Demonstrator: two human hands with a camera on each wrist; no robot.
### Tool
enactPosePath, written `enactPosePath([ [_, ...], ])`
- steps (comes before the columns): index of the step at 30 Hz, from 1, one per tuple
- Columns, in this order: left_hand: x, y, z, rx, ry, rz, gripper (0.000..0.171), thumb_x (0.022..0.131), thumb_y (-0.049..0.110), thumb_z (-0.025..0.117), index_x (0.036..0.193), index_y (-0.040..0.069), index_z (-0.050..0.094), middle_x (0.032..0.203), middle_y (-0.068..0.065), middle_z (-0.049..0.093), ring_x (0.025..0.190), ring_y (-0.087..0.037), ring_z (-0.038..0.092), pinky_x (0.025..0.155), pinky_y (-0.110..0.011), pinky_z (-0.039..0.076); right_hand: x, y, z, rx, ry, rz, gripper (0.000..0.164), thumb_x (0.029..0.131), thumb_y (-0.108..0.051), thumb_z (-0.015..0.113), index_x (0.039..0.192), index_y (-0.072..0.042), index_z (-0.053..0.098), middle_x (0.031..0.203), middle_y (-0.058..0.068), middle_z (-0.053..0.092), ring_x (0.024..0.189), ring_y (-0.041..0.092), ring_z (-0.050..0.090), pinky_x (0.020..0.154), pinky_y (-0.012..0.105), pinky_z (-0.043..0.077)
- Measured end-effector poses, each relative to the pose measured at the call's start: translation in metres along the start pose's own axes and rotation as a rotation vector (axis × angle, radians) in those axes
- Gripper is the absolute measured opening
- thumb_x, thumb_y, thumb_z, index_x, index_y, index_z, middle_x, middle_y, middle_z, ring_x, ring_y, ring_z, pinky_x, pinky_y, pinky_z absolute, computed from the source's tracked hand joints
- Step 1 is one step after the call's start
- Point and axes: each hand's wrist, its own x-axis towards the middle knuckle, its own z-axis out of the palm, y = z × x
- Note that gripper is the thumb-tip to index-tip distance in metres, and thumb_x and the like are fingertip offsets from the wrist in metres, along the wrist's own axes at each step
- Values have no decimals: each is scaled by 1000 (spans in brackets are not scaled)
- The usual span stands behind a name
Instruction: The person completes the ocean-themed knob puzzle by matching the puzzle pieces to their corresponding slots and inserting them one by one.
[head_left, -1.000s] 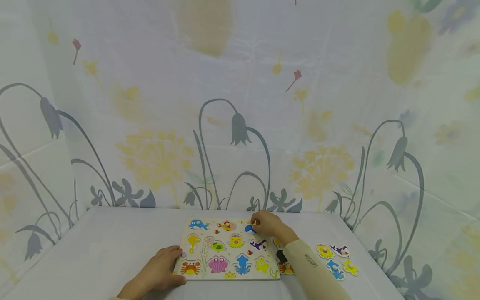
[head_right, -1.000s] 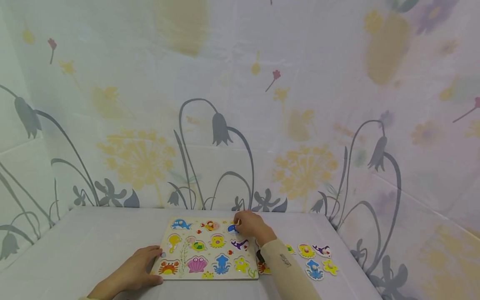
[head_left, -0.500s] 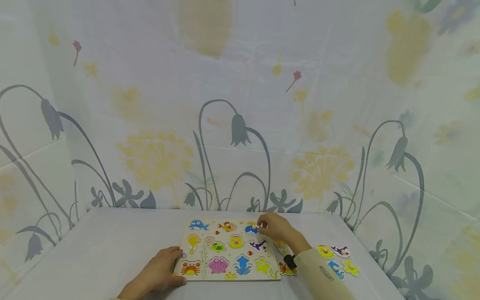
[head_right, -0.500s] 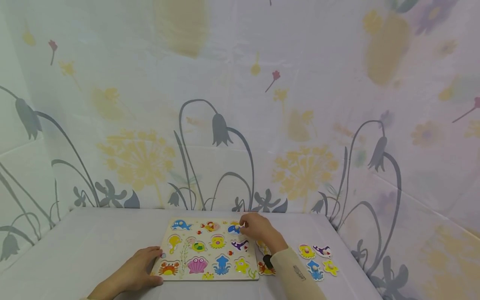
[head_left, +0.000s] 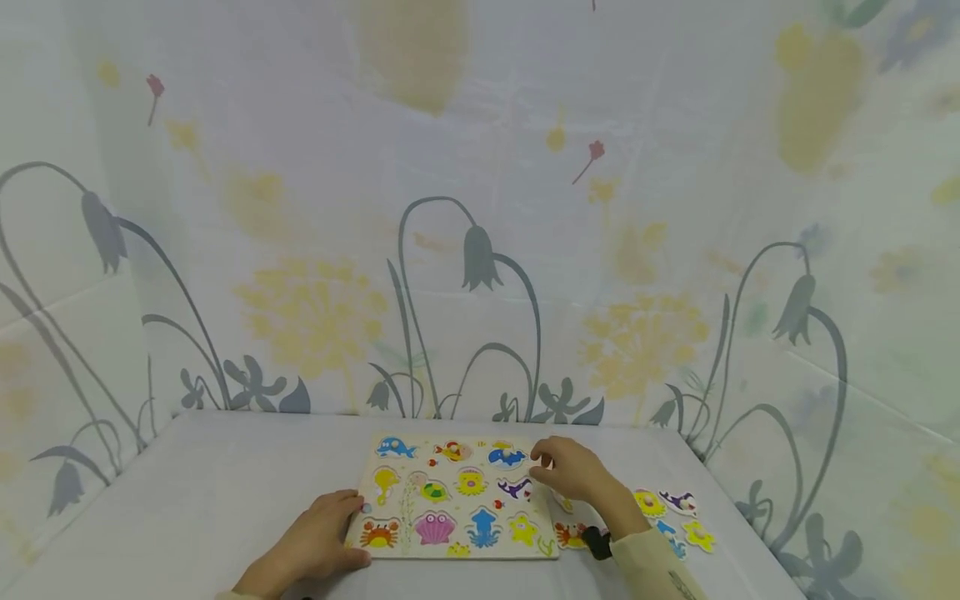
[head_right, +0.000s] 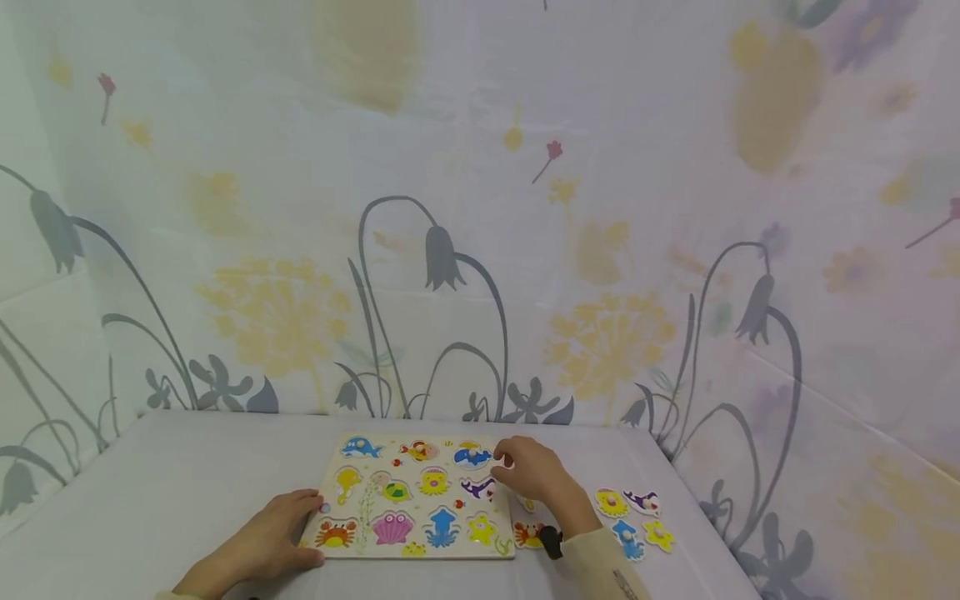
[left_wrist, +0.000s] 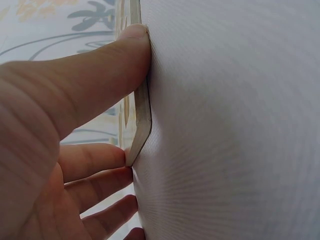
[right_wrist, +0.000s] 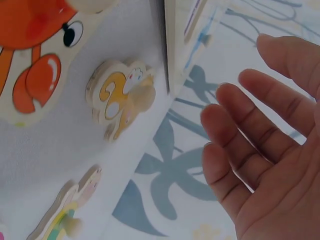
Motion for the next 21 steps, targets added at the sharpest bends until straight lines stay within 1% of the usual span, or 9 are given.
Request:
enactPosePath([
  [6,0,0,-2,0,-9,-1,78,63,36,87,123,-4,58,131,-24,51,125,-45,41,105,-60,33,-8,3,-5,14,19,37,20,86,-28,70,100,-15,67,83,-7,56,73,12,49,65,31,46],
  [10,0,1,-3,4,-17,-1,78,64,36,87,124,-5,58,131,-24,51,124,-45,42,105,-59,33,-12,6,-5,28,30,41,21,86,-27,71,100,-13,68,83,-7,56,73,12,50,65,31,46],
  [16,0,0,-2,11,-12,0,77,64,36,87,123,-4,58,131,-23,51,124,-44,42,105,-58,33,-15,8,-2,56,5,77,23,86,-29,70,104,-14,67,86,-7,56,76,12,50,67,30,47],
  [21,1,0,0,12,-14,-6,78,63,36,87,123,-4,58,131,-23,51,125,-44,42,105,-59,33,-16,11,-3,53,23,70,22,86,-27,70,103,-13,67,85,-6,57,75,13,50,67,32,47],
])
